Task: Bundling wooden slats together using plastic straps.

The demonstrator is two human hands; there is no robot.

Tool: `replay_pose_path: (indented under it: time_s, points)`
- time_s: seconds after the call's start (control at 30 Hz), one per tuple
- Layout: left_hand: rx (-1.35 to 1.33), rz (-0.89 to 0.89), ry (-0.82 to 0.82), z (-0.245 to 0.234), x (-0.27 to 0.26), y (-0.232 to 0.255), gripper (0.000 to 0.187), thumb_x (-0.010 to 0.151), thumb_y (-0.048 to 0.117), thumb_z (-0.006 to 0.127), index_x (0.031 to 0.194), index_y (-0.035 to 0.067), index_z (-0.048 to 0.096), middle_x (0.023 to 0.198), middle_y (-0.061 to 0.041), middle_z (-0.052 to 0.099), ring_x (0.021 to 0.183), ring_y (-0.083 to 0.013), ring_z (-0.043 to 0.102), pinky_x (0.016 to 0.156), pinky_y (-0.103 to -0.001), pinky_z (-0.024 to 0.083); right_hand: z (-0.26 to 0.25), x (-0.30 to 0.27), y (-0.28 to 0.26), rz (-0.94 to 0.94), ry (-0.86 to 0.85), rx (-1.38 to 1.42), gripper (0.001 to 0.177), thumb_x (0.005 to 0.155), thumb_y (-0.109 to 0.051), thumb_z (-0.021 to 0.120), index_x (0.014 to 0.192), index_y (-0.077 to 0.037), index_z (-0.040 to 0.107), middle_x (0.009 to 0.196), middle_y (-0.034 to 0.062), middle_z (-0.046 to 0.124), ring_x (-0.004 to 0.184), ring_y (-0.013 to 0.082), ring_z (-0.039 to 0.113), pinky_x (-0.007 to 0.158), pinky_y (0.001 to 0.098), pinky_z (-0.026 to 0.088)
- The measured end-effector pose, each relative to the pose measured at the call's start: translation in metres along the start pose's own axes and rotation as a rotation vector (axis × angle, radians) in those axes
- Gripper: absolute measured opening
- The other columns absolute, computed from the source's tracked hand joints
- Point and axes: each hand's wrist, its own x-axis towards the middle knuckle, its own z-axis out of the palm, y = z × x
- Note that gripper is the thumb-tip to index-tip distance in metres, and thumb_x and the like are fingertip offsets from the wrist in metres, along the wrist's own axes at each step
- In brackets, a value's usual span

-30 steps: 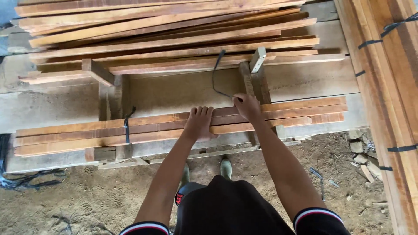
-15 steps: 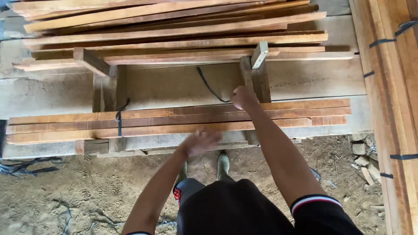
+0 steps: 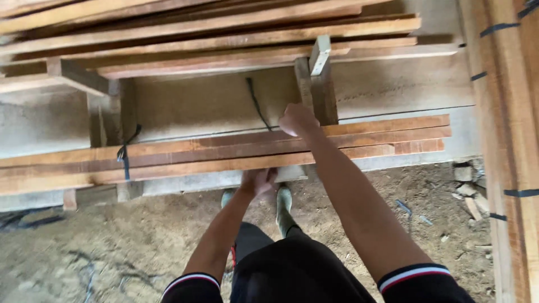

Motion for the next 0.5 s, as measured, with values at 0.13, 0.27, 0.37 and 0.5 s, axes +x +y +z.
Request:
replay_pose_path:
  time_s: [0.13,0.27,0.37,0.5]
  points:
    - [-0.181,-0.173,-0.017,-0.005,0.028,0.013,0.029,0.09,0.039,0.068,0.098,0.012,0.076,0.078,-0.018,0.072,0.077,-0.0448,0.071,0.073,-0.058,0.056,-0.009,-0.011,-0.004,-0.015,-0.019,0.023,0.045,0.079,-0.024,0.054,0.102,0.008,0.076,0.104,0.0329,0.074,0.107,0.051,0.071,0.09,0.0621,0.056]
    - [-0.174,-0.095,-0.013,0.012,0.055,0.03,0.03,0.093,0.036,0.066,0.106,0.011,0.075,0.087,-0.022,0.074,0.084,-0.0457,0.072,0.08,-0.06,0.056,0.005,0.005,0.007,-0.008,-0.026,0.04,0.051,0.078,-0.029,0.056,0.109,0.007,0.075,0.107,0.0303,0.074,0.109,0.0495,0.071,0.091,0.0621,0.055]
    - [-0.197,-0.103,-0.052,0.028,0.062,0.04,0.028,0.097,0.034,0.062,0.108,0.01,0.074,0.092,-0.021,0.076,0.087,-0.0438,0.073,0.083,-0.059,0.057,-0.014,-0.021,-0.01,0.035,-0.026,-0.009,0.052,0.086,-0.029,0.053,0.113,0.011,0.072,0.112,0.0319,0.072,0.111,0.0495,0.07,0.093,0.0607,0.055]
    - [-0.196,-0.081,-0.039,-0.022,0.053,0.085,0.026,0.105,0.03,0.051,0.116,0.013,0.068,0.095,-0.019,0.073,0.092,-0.0409,0.073,0.08,-0.057,0.058,-0.031,-0.047,-0.024,0.102,0.045,0.042,0.05,0.085,-0.029,0.055,0.113,0.008,0.073,0.108,0.0286,0.074,0.108,0.0477,0.071,0.089,0.0611,0.057]
